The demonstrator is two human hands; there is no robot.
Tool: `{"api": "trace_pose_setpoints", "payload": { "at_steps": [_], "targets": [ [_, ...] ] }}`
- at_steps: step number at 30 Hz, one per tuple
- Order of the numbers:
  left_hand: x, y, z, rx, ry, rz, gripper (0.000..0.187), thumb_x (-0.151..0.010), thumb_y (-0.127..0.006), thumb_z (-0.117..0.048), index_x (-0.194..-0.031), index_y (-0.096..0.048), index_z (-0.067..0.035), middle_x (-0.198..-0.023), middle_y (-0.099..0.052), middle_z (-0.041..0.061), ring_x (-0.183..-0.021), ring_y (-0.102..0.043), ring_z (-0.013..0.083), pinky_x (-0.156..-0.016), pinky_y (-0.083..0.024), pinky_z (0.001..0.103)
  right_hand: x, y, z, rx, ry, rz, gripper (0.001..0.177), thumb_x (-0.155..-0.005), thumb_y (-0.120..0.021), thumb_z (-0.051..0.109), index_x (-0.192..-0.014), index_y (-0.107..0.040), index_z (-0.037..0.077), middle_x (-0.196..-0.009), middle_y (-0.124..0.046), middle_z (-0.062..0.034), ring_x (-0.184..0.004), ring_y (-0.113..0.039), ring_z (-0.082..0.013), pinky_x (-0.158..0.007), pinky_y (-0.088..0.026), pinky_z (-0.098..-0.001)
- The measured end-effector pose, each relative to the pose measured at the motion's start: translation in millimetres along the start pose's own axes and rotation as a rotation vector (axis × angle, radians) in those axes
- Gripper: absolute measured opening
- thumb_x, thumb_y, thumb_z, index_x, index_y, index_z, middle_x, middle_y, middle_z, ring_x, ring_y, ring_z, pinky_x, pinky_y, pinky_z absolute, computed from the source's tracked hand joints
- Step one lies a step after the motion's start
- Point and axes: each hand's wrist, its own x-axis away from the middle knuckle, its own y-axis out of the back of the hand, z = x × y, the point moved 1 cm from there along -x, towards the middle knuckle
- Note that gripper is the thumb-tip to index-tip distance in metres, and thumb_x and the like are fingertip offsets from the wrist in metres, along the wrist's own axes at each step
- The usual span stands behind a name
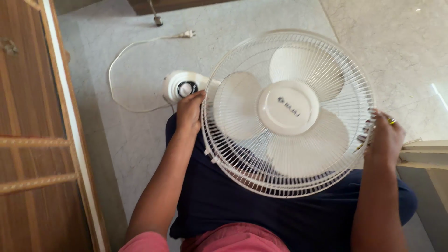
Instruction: The person sits on the floor and assembles a white Bajaj electric fan. They attach the front wire cage to the fan head, then use a yellow screwdriver to tighten a screw on a white plastic support arm. Finally, they align and secure the cage onto the fan.
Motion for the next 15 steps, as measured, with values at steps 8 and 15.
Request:
{"api": "trace_pose_setpoints", "payload": {
  "at_steps": [8, 15],
  "targets": [
    [1.8, -11.6, 7.8, 0.201, 0.058, 0.056, 0.035, -0.096, -0.057, 0.002, -0.128, -0.063, 0.012, -0.112, -0.073, 0.021, -0.095, -0.072, 0.0232, -0.083, -0.06, 0.031, -39.7, 14.2, -19.5, -0.079, 0.03, 0.054, 0.016, -0.106, -0.063, 0.003, -0.118, -0.07, -0.004, -0.107, -0.074, -0.0096, -0.086, -0.074, -0.0137, -0.075, -0.062, -0.026],
    [14.7, -4.0, 8.6, 0.239, 0.089, 0.063, 0.035, -0.096, -0.056, 0.004, -0.129, -0.062, 0.013, -0.113, -0.072, 0.021, -0.094, -0.072, 0.0239, -0.083, -0.061, 0.034, -41.6, 23.8, -38.1, -0.157, 0.057, 0.037, 0.016, -0.107, -0.066, 0.001, -0.121, -0.063, -0.005, -0.111, -0.075, -0.0138, -0.092, -0.079, -0.0175, -0.081, -0.068, -0.0301]
  ]
}}
